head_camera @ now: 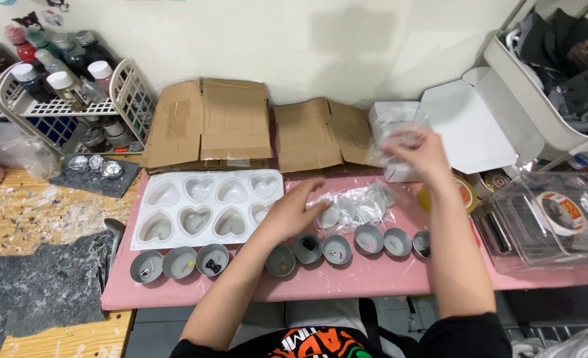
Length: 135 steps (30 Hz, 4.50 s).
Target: The person removes small items from a plastic bag and places them into metal cups before taking heart-shaped objects from a mold and placing them into the cups. Finally, they assemble a cardboard box by hand.
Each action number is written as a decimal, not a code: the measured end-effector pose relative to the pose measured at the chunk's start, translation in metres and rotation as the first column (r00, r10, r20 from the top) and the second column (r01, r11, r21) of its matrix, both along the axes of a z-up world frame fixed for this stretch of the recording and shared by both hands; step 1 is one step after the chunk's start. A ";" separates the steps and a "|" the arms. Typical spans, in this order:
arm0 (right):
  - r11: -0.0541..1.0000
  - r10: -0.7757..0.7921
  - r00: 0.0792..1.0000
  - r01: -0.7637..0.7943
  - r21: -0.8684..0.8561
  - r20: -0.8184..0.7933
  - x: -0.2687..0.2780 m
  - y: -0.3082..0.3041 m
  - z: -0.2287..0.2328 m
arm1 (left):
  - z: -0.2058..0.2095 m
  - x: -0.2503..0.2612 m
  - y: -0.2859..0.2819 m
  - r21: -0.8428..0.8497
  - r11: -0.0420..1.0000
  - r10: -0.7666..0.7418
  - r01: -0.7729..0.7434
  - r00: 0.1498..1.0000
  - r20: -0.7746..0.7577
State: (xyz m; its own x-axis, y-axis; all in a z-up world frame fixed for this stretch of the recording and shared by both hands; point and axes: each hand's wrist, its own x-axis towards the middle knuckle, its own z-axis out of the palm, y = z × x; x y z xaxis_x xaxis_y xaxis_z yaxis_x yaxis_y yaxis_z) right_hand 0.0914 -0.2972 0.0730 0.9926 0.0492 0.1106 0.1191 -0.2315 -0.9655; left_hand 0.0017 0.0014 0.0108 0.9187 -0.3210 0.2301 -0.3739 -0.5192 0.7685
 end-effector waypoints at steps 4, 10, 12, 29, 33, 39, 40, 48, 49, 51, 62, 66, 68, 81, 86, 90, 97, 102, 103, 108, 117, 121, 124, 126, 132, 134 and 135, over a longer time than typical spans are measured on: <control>0.970 0.198 0.980 -0.191 0.147 -0.030 -0.034 0.049 -0.022 | 0.000 0.020 -0.010 -0.416 0.909 -0.025 -0.004 0.998 -0.065; 0.932 0.308 0.948 -0.284 0.225 -0.078 -0.062 0.092 -0.036 | -0.023 0.034 0.001 -0.782 0.620 -0.124 -0.063 0.976 -0.177; 0.868 0.436 0.897 -0.396 0.300 -0.076 -0.064 0.093 -0.036 | 0.000 0.019 0.009 -0.775 0.616 0.017 -0.141 0.986 -0.167; 0.728 0.308 0.949 -0.193 0.658 -0.062 -0.059 0.091 -0.067 | 0.051 -0.024 0.024 -0.059 0.998 0.016 0.020 0.832 0.554; 0.573 0.481 0.868 -0.419 0.704 0.125 -0.074 0.100 -0.036 | 0.056 -0.024 0.028 -0.016 0.997 0.070 -0.073 0.835 0.546; 0.762 0.263 0.964 -0.234 0.604 0.041 -0.064 0.099 -0.074 | 0.079 -0.033 0.037 0.096 0.993 -0.104 0.067 0.886 0.452; 0.763 0.262 0.964 -0.231 0.604 0.039 -0.063 0.096 -0.084 | 0.077 -0.034 0.036 0.095 0.993 -0.105 0.069 0.887 0.451; 0.941 0.155 0.977 -0.192 0.280 0.149 -0.075 0.110 -0.087 | 0.052 -0.022 0.025 0.081 0.970 0.133 -0.228 0.779 0.613; 0.940 0.156 0.977 -0.192 0.280 0.148 -0.077 0.111 -0.084 | 0.050 -0.021 0.025 0.081 0.970 0.133 -0.229 0.780 0.612; 0.931 0.212 0.960 -0.255 0.261 0.181 -0.082 0.113 -0.079 | 0.046 -0.019 0.025 0.026 0.972 0.160 -0.235 0.735 0.658; 0.967 0.212 0.916 -0.248 0.065 0.340 -0.084 0.115 -0.065 | 0.047 -0.017 0.029 0.016 0.986 0.118 -0.165 0.767 0.631; 0.976 0.171 0.825 -0.068 -0.206 0.538 -0.091 0.120 -0.058 | 0.074 -0.028 0.025 -0.176 0.982 0.111 -0.075 0.972 0.206; 0.961 0.220 0.735 -0.051 -0.271 0.641 -0.095 0.128 -0.041 | 0.053 -0.021 0.023 -0.243 0.968 0.116 -0.054 0.961 0.250; 0.941 0.137 0.989 -0.149 0.304 0.058 -0.080 0.113 -0.087 | 0.055 -0.020 0.020 -0.210 0.955 0.278 -0.209 0.874 0.399; 0.932 0.199 0.973 -0.224 0.286 0.116 -0.083 0.117 -0.076 | 0.049 -0.015 0.022 -0.005 0.977 0.170 -0.214 0.762 0.625; 0.923 0.255 0.933 -0.313 0.224 0.253 -0.086 0.119 -0.068 | 0.046 -0.015 0.026 0.042 0.968 0.149 -0.247 0.703 0.695; 0.962 0.197 0.966 -0.224 0.157 0.166 -0.086 0.117 -0.067 | 0.043 -0.016 0.025 0.018 0.962 0.176 -0.273 0.671 0.720; 0.943 0.264 0.937 -0.300 0.142 0.229 -0.088 0.112 -0.056 | 0.028 -0.014 0.023 -0.075 0.961 0.250 -0.267 0.718 0.649; 0.943 0.266 0.937 -0.302 0.142 0.227 -0.087 0.109 -0.061 | 0.032 -0.014 0.026 -0.075 0.960 0.252 -0.269 0.719 0.648; 0.930 0.291 0.956 -0.272 0.247 -0.045 -0.078 0.111 -0.065 | 0.037 -0.010 0.031 -0.295 0.917 0.365 -0.269 0.863 0.348; 0.855 0.374 0.927 -0.340 0.393 -0.012 -0.054 0.085 -0.091 | 0.037 -0.007 0.048 -0.305 0.908 0.363 -0.286 0.902 0.234; 0.855 0.282 0.959 -0.262 0.447 0.022 -0.055 0.087 -0.082 | 0.032 -0.005 0.054 -0.332 0.906 0.320 -0.263 0.939 0.127; 0.849 0.296 0.953 -0.293 0.439 0.063 -0.057 0.089 -0.081 | 0.026 -0.006 0.055 -0.432 0.877 0.274 -0.210 0.957 0.091; 0.845 0.278 0.955 -0.296 0.446 0.108 -0.060 0.094 -0.073 | 0.023 -0.008 0.058 -0.457 0.869 0.237 -0.187 0.970 0.054; 0.960 0.278 0.781 -0.225 -0.164 0.560 -0.075 0.110 -0.033 | 0.031 -0.018 0.061 0.037 0.991 0.101 -0.127 0.908 0.406; 0.947 0.312 0.741 -0.195 -0.254 0.595 -0.080 0.116 -0.023 | 0.038 -0.023 0.056 0.099 0.992 0.034 -0.073 0.937 0.346; 0.929 0.344 0.699 -0.156 -0.335 0.627 -0.082 0.119 -0.018 | 0.043 -0.024 0.054 0.162 0.987 -0.036 -0.011 0.959 0.282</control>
State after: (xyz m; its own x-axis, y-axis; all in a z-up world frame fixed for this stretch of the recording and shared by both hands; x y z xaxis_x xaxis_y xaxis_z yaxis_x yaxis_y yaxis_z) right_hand 0.0094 -0.1781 0.0549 0.6087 0.4018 0.6842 0.7934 -0.3056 -0.5264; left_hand -0.0227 0.0559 0.0538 0.8189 -0.3859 0.4248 -0.5712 -0.6207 0.5371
